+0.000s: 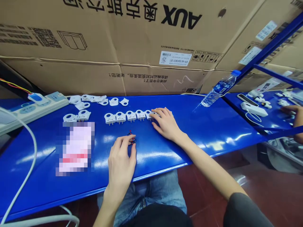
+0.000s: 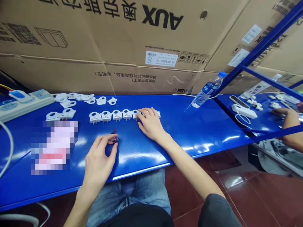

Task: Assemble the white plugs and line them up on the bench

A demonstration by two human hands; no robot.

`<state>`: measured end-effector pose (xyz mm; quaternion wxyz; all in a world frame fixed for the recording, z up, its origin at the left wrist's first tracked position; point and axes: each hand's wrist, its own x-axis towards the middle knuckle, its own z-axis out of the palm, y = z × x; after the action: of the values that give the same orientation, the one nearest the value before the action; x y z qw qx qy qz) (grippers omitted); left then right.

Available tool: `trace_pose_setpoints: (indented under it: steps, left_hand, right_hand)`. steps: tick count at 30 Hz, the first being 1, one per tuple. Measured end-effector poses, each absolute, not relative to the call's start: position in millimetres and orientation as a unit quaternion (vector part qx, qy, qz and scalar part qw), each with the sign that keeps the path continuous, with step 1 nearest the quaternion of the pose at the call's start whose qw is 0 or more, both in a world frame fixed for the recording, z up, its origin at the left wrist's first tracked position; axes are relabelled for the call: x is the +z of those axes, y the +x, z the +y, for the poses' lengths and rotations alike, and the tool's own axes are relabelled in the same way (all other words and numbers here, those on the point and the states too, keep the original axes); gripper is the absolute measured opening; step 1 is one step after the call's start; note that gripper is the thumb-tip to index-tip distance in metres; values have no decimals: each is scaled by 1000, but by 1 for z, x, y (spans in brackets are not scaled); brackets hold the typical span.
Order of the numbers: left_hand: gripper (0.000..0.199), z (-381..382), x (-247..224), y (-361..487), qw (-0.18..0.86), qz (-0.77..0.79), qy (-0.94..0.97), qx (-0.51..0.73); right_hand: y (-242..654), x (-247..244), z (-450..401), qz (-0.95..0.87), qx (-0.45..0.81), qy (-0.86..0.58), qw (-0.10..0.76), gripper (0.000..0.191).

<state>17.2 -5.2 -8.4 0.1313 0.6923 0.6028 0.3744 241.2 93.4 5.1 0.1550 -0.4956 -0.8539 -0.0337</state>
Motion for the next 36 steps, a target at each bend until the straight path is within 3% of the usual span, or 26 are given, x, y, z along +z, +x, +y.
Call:
trace_pose_setpoints:
  steps: [8,19,36]
  left_hand:
    - [22,-6,-5,17,121,578,688,423]
    - [25,-8,-3,17,108,558,696,438]
    - [14,-7,-4,18,143,507,742,415]
  right_hand:
    - [236,12,60,-863,-16,-470,185,23]
    - [217,-3,-6,-773,155,-514,338,31]
    - [217,8,-6,-778,190,-496,336,41]
